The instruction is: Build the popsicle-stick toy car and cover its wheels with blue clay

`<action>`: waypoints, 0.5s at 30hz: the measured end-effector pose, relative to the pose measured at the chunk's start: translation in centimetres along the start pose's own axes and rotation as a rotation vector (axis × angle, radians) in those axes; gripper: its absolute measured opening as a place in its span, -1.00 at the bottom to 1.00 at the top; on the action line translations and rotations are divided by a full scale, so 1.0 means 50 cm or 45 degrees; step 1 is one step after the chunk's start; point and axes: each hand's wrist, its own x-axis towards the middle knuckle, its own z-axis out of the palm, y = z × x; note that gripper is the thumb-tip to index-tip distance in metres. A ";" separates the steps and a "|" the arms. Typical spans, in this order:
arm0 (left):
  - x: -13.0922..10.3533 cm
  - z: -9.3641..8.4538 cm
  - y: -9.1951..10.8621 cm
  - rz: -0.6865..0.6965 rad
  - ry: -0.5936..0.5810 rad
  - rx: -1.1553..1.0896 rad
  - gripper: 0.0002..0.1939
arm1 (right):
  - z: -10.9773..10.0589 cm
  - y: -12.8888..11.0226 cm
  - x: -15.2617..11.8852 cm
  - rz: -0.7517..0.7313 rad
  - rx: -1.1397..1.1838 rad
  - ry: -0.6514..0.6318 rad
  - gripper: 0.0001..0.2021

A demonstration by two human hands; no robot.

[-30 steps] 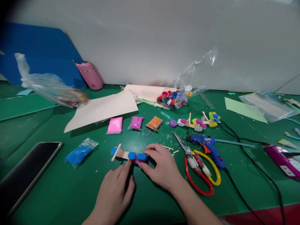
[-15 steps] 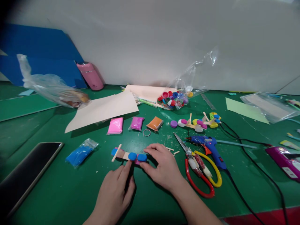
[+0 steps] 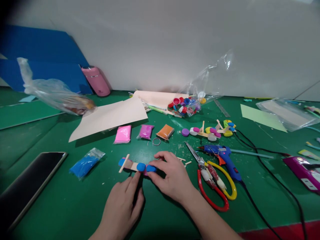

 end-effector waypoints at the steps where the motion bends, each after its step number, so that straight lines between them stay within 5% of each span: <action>1: 0.000 0.000 0.000 -0.003 0.007 0.000 -0.61 | 0.000 -0.001 0.000 -0.003 0.002 0.004 -0.81; 15: -0.003 0.000 0.000 -0.003 -0.003 -0.014 -0.60 | 0.005 0.004 -0.011 -0.264 -0.134 0.130 -0.76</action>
